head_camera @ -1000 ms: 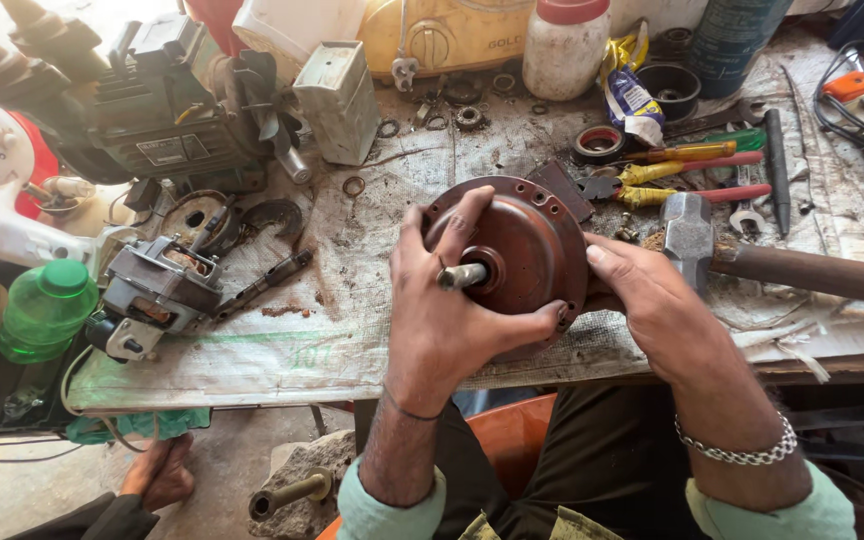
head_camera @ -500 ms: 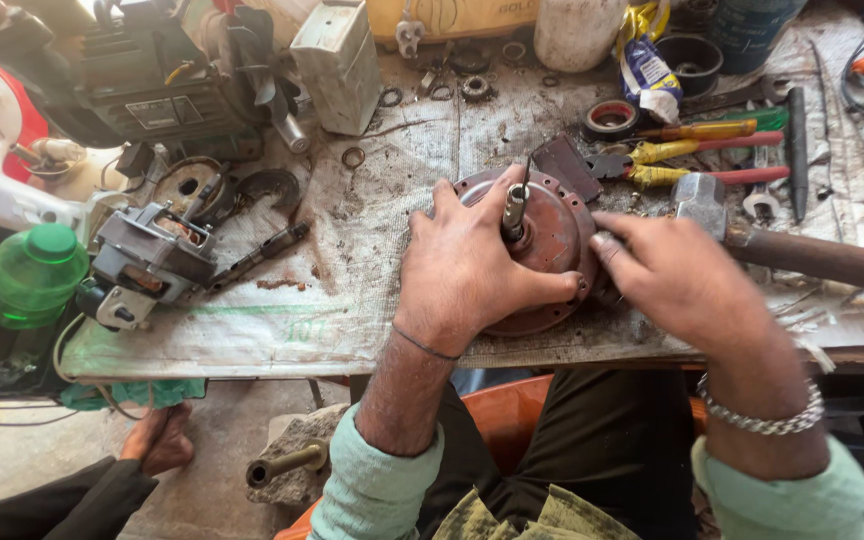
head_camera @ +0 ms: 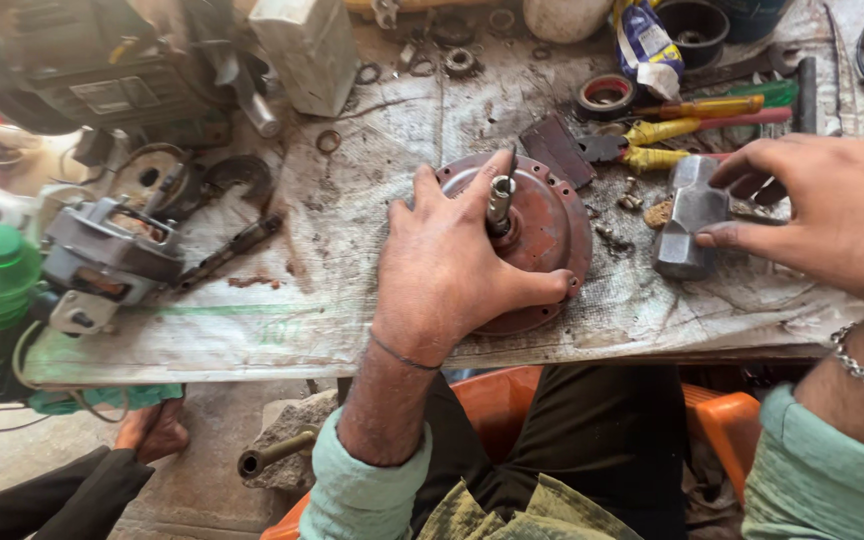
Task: The person uses a hammer to tap a rotor into a motor housing, then inserts a small metal ring and secures the assembly with screws. The person handles the rotor, housing, and tools on a cluttered workbench.
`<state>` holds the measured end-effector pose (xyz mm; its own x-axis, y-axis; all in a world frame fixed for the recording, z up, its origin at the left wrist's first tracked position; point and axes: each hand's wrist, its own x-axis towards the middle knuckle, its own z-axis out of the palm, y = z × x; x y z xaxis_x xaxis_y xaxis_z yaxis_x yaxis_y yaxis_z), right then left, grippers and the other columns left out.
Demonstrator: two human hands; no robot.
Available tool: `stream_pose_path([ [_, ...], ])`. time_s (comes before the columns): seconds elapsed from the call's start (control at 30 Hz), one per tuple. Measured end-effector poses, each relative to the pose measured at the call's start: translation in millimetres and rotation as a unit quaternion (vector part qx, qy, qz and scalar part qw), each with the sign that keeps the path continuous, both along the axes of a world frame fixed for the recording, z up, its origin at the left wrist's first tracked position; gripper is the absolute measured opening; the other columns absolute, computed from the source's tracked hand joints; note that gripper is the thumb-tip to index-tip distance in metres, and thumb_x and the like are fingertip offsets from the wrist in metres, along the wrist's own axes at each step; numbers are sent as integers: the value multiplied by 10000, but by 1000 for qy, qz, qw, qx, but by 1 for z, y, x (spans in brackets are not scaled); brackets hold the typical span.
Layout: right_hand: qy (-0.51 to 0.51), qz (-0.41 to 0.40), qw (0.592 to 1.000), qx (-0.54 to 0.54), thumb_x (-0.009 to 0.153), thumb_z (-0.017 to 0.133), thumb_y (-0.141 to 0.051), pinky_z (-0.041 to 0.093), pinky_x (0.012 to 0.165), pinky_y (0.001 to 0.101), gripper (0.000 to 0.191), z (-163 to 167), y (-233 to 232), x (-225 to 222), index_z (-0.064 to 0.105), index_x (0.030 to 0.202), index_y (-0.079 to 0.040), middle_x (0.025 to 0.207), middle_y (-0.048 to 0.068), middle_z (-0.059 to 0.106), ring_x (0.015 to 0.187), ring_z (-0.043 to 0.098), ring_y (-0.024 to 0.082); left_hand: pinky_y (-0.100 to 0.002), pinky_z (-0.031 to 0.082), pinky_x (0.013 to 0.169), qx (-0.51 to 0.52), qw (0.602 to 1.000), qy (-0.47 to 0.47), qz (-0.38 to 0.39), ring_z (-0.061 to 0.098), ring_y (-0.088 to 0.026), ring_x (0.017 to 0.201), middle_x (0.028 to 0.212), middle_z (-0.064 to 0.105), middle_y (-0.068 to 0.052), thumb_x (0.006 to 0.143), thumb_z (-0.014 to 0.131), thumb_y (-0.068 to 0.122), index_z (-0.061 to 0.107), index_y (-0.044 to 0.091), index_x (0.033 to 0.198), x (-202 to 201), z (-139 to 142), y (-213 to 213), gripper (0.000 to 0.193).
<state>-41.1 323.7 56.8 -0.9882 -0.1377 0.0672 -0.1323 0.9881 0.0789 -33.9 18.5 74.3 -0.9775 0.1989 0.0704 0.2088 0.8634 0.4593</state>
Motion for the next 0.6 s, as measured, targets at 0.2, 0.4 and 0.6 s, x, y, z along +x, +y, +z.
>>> stream_pose_path([
  [0.2, -79, -51, 995, -32, 695, 882, -479, 619, 904, 369, 691, -15, 17, -2, 704, 1252, -111, 1152, 79, 786, 1033, 776, 210, -585, 518, 973, 1, 998, 8, -62, 512, -570, 1211, 1418, 444, -347, 444, 934, 617, 489, 267, 1495, -6, -3, -8, 1194],
  [0.4, -96, -63, 992, -44, 709, 905, -386, 608, 895, 373, 678, -13, 21, -4, 661, 1294, -145, 1147, 67, 788, 1033, 766, 219, -610, 526, 921, -7, 993, 2, -115, 500, -611, 1190, 1464, 386, -383, 383, 945, 625, 486, 334, 1492, -14, -5, -13, 1236],
  [0.6, -77, -68, 992, -74, 749, 898, -271, 627, 853, 354, 529, -17, 26, -6, 671, 1187, -79, 1091, 86, 799, 967, 793, 205, -620, 516, 929, -2, 991, 15, -132, 448, -657, 1236, 1472, 358, -427, 383, 955, 633, 483, 313, 1503, -13, -5, -15, 1257],
])
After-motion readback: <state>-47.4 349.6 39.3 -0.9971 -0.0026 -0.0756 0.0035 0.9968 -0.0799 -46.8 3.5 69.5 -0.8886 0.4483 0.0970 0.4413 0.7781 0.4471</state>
